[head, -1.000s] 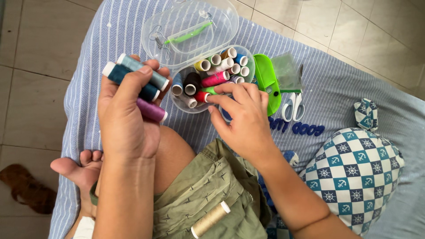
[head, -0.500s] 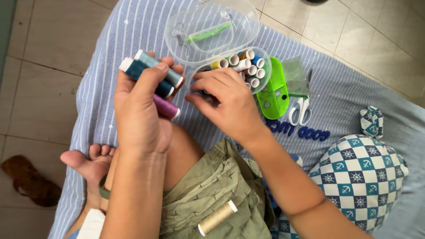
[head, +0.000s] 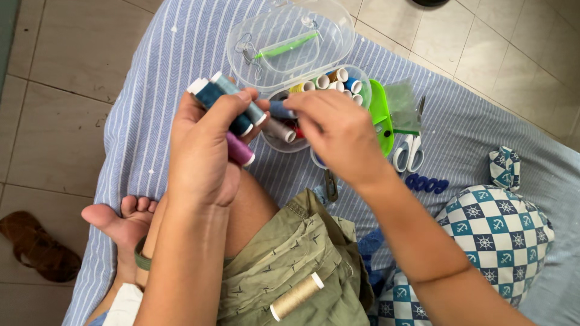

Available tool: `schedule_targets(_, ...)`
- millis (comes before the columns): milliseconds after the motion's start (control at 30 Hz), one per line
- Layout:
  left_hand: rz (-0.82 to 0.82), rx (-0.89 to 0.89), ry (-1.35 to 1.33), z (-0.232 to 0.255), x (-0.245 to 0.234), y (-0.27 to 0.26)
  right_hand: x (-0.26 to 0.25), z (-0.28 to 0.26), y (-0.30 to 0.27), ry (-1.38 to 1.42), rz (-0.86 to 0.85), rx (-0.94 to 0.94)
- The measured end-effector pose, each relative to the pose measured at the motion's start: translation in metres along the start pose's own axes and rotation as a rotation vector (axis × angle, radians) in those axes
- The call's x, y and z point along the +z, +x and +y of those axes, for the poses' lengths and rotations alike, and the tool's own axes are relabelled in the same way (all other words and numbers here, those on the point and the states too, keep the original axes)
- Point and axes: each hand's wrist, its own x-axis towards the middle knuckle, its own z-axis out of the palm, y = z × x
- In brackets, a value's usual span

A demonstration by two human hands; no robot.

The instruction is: The person organizes a sewing kit by selecting needles from a circular dispenser and sorting various spools of thread and small fasteners into plastic containers on a bed.

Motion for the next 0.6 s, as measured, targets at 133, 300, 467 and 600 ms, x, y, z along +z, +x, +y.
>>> schedule_targets(133,-0.007,-0.003,0.016,-0.002,0.000,0.000,-0.023,-0.002,-0.002,-0.025,0.025,-0.020)
schedule_targets(300,-0.011,0.000,-0.002,-0.001,0.000,0.000,-0.041,-0.003,-0.003,-0.082,0.033,-0.044)
schedule_targets(467,0.015,-0.004,0.003,0.001,0.003,-0.001,-0.039,0.002,-0.002,-0.135,0.037,-0.067)
schedule_targets(600,0.048,-0.008,0.014,0.000,0.002,0.001,-0.034,-0.006,-0.001,-0.117,-0.027,-0.074)
